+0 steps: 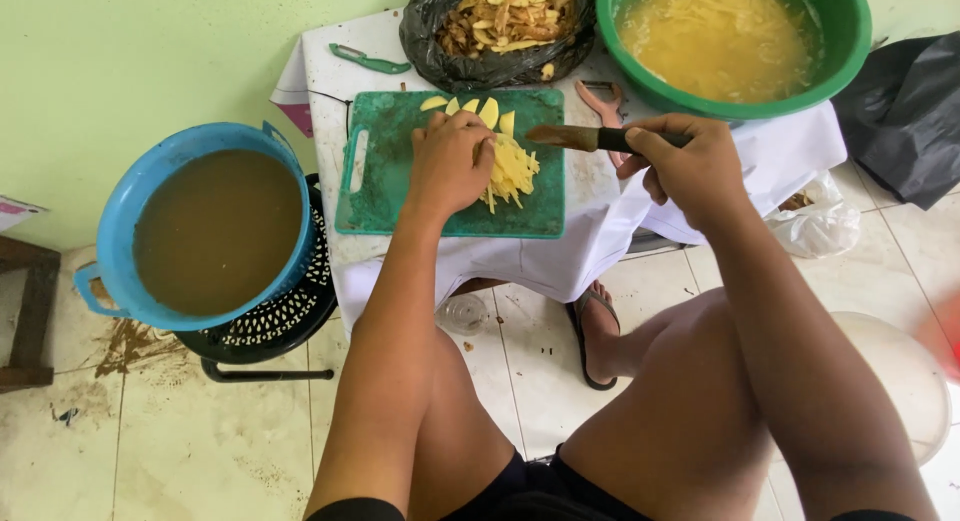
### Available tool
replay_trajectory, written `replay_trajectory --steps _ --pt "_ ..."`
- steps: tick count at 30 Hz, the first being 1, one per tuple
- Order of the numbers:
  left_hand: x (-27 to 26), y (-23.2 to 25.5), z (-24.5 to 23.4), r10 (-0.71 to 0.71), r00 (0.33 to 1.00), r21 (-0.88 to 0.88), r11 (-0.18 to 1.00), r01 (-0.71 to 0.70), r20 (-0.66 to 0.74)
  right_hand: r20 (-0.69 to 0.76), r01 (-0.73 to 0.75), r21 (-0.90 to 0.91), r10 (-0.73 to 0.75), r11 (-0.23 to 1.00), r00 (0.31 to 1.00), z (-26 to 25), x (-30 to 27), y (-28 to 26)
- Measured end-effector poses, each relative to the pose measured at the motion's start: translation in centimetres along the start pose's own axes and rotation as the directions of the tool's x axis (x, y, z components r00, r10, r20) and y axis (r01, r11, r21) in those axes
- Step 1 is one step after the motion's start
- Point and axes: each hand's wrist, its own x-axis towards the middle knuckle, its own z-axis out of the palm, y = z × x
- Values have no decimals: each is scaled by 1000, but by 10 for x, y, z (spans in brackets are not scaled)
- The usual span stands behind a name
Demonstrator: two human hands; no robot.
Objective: Slicing peeled potatoes into thin strips on a cutting board using a knife.
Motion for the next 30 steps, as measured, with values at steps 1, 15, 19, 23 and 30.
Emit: replay_trajectory --steps 1,15,19,23,30 --pt "1 -1 1 1 1000 -2 1000 -1 5 -2 -5 0 5 1000 1000 -2 7 0" --pt "15 -17 10 -7 1000 -55 998 8 16 196 -136 210 94 968 976 -4 37 32" --pt "19 -17 13 13 992 -47 999 -19 -127 239 -193 331 116 924 964 -4 33 29" --pt "19 -17 7 36 989 -111 992 -52 -143 234 -137 324 61 936 970 -2 28 24" --pt "19 -15 1 68 971 -100 991 -93 -230 179 -26 225 -15 974 984 -7 20 21"
